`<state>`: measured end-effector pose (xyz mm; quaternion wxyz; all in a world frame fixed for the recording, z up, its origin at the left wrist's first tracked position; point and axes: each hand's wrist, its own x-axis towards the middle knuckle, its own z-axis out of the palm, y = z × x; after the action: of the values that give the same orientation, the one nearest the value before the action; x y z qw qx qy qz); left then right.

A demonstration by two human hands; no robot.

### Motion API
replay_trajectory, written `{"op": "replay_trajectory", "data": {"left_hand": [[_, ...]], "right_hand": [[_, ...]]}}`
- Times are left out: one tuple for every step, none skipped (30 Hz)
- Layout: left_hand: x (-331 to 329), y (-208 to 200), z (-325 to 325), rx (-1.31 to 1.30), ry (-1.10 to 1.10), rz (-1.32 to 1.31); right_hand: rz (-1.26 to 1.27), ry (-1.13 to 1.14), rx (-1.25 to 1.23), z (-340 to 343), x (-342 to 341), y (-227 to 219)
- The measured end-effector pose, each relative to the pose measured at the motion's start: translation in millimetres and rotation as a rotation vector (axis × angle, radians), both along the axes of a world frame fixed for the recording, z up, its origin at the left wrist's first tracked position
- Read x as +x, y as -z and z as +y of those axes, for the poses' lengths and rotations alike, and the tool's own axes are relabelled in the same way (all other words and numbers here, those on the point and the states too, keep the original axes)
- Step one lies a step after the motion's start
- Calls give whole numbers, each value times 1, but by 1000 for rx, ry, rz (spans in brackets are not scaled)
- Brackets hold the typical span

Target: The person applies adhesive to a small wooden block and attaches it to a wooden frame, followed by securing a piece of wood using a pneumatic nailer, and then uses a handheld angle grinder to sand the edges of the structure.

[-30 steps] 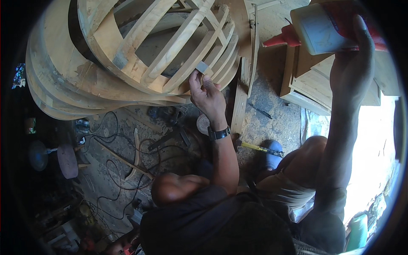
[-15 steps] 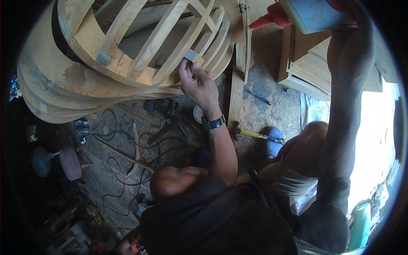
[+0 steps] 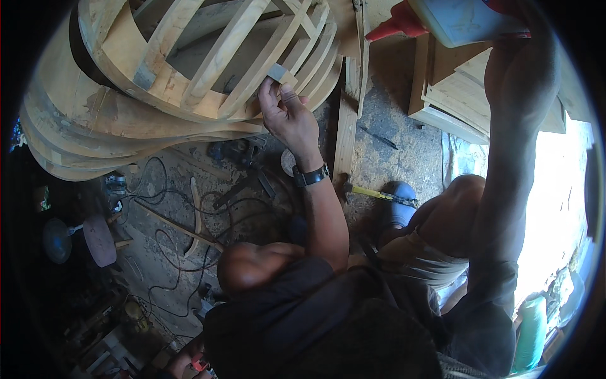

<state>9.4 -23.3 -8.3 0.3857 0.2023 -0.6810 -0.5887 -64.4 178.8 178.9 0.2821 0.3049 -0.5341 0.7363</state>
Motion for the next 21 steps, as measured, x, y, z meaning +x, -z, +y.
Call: {"op": "replay_trajectory", "data": {"left_hand": [[0, 0, 1, 2, 2, -3], [-1, 2, 4, 0, 4, 9], [-2, 3, 6, -6, 3, 19], [-3, 5, 8, -11, 3, 29], [-3, 7, 11, -22, 52, 43], [-3, 7, 14, -29, 103, 58], [-3, 6, 19, -35, 154, 73], [-6, 6, 23, -43, 187, 139], [-6, 6, 28, -58, 210, 144], [-7, 3, 34, -68, 235, 151], [-7, 2, 39, -78, 260, 159], [-8, 4, 41, -139, 255, 154], [-7, 2, 44, -137, 271, 151], [-6, 0, 48, -136, 286, 148], [-6, -3, 49, -140, 297, 143], [-6, -5, 50, -143, 299, 161], [-6, -6, 51, -145, 300, 179], [-6, -7, 51, -147, 302, 198], [-6, -8, 50, -160, 305, 196], [-5, -8, 49, -174, 307, 195], [-4, -9, 48, -186, 312, 194]], "right_hand": [[0, -1, 2, 0, 1, -1], [9, -12, 7, -1, 4, -3], [8, -24, 13, -2, 7, -3], [7, -36, 20, -4, 9, -4], [-2, -43, 30, -5, 11, -3], [-24, -57, 59, -4, 12, -6], [-47, -71, 87, -3, 14, -7], [-85, -92, 129, -1, 14, -12], [-119, -92, 141, -4, 17, -13], [-153, -89, 157, -5, 19, -15], [-187, -87, 172, -8, 21, -17], [-192, -69, 178, -13, 24, -18], [-173, -34, 187, -14, 20, -11], [-153, 2, 198, -14, 16, -5], [-133, 34, 203, -19, 12, -2], [-168, 82, 205, -25, 17, -1], [-185, 99, 213, -28, 18, -1], [-202, 117, 223, -30, 20, -2], [-202, 103, 238, -30, 20, -2], [-175, 69, 250, -27, 17, 0], [-148, 36, 263, -24, 14, 1]]}}
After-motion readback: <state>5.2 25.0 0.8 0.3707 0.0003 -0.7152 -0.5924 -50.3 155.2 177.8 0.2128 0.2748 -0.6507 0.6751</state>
